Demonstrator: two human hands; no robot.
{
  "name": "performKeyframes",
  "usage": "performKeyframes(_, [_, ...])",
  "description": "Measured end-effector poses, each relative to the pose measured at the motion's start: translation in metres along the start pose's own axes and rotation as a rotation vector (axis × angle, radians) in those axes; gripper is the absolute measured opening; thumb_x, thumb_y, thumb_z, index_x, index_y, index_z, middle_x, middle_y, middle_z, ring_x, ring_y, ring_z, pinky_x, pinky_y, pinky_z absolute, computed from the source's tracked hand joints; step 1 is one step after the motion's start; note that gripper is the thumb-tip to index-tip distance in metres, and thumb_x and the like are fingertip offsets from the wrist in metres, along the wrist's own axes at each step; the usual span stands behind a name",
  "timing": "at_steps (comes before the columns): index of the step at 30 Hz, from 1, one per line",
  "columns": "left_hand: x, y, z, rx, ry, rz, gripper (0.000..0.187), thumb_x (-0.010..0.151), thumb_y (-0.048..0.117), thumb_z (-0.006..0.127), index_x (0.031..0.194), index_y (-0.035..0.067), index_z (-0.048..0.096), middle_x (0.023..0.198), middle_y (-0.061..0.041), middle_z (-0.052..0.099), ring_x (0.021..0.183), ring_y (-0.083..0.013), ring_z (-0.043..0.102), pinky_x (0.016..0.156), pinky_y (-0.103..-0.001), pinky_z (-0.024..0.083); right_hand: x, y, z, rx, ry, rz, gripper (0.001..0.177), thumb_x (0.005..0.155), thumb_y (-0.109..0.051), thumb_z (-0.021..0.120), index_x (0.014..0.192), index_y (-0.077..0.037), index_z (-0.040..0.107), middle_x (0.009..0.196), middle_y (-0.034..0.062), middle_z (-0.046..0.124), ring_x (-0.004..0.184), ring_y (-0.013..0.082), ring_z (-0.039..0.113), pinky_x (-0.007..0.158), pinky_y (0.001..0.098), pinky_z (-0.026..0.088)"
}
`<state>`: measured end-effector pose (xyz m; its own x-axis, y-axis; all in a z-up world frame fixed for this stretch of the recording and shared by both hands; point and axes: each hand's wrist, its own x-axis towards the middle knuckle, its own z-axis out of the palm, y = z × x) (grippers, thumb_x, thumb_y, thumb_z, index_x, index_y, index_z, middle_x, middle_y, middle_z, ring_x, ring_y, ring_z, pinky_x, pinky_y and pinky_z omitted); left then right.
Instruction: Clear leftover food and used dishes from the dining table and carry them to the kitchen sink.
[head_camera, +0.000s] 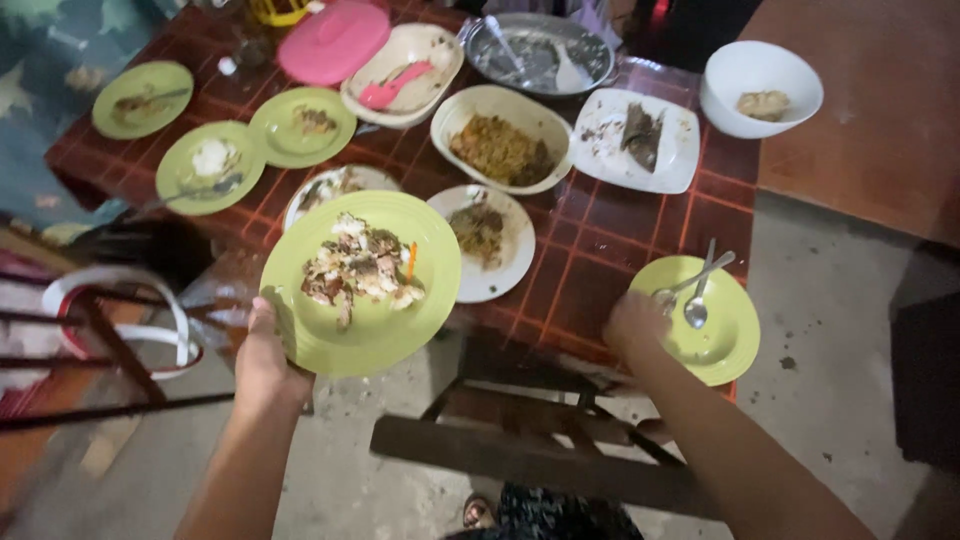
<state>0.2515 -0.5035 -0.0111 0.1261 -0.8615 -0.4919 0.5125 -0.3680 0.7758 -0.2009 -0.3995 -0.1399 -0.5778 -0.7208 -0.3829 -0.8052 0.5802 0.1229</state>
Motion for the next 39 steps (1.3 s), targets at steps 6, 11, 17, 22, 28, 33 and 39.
performKeyframes(6, [0.020, 0.017, 0.064, 0.059, 0.025, -0.065, 0.047, 0.103, 0.044, 0.042, 0.144, 0.023, 0.047, 0.149, -0.006, 0.054, 0.133, -0.0275, 0.058, 0.112, -0.052, 0.048, 0.054, 0.033, 0.090, 0.108, 0.140, 0.031, 0.027, 0.093, -0.015, 0.065, 0.116, -0.002, 0.068, 0.121, 0.0182, 0.067, 0.108, 0.0349, 0.069, 0.084, 0.0493, 0.059])
performKeyframes(11, [0.039, 0.023, 0.093, 0.043, 0.106, -0.092, 0.048, 0.102, 0.044, 0.045, 0.144, 0.022, 0.050, 0.149, -0.008, 0.054, 0.134, -0.0296, 0.057, 0.113, -0.055, 0.047, 0.069, 0.012, 0.074, 0.235, 0.207, -0.080, 0.025, 0.085, -0.009, 0.065, 0.109, 0.000, 0.066, 0.117, 0.0235, 0.066, 0.108, 0.0405, 0.067, 0.088, 0.0473, 0.057])
performKeyframes(17, [0.041, 0.035, 0.105, 0.020, 0.216, -0.093, 0.049, 0.104, 0.043, 0.045, 0.147, 0.019, 0.045, 0.153, -0.012, 0.047, 0.141, -0.0323, 0.051, 0.116, -0.057, 0.041, 0.093, -0.029, 0.045, 0.160, 0.207, -0.180, 0.023, 0.088, -0.009, 0.062, 0.110, -0.003, 0.065, 0.116, 0.0220, 0.065, 0.112, 0.0396, 0.063, 0.092, 0.0523, 0.054])
performKeyframes(22, [0.081, 0.038, 0.079, 0.042, 0.248, -0.102, 0.054, 0.103, 0.041, 0.042, 0.153, 0.021, 0.043, 0.154, -0.012, 0.043, 0.142, -0.0316, 0.049, 0.119, -0.051, 0.042, 0.054, -0.125, -0.018, -0.008, 0.229, -0.184, 0.030, 0.086, -0.020, 0.067, 0.113, -0.006, 0.064, 0.114, 0.0155, 0.061, 0.110, 0.0305, 0.061, 0.087, 0.0572, 0.051])
performKeyframes(28, [0.154, 0.027, 0.037, 0.083, 0.078, -0.097, 0.052, 0.106, 0.038, 0.037, 0.153, 0.016, 0.034, 0.154, -0.018, 0.044, 0.139, -0.0372, 0.049, 0.112, -0.059, 0.044, 0.033, -0.266, -0.020, 0.583, -0.128, -0.596, 0.044, 0.099, -0.027, 0.058, 0.141, -0.017, 0.056, 0.111, 0.0228, 0.063, 0.100, 0.0382, 0.065, 0.088, 0.0502, 0.054])
performKeyframes(33, [0.182, 0.053, 0.049, 0.090, 0.012, -0.280, 0.048, 0.103, 0.037, 0.035, 0.147, 0.017, 0.040, 0.147, -0.015, 0.051, 0.130, -0.0363, 0.055, 0.106, -0.056, 0.049, 0.028, -0.308, -0.028, 0.558, -0.272, -0.240, 0.031, 0.098, -0.020, 0.059, 0.118, 0.003, 0.062, 0.106, 0.0250, 0.069, 0.098, 0.0352, 0.073, 0.084, 0.0461, 0.063])
performKeyframes(39, [0.249, 0.028, 0.029, 0.165, -0.222, -0.281, 0.043, 0.106, 0.029, 0.041, 0.147, 0.017, 0.039, 0.146, -0.014, 0.050, 0.134, -0.0331, 0.054, 0.111, -0.052, 0.050, 0.039, -0.288, 0.020, 0.673, -0.229, -0.096, 0.030, 0.096, -0.008, 0.051, 0.122, 0.007, 0.051, 0.097, 0.0272, 0.070, 0.086, 0.0402, 0.076, 0.072, 0.0458, 0.066])
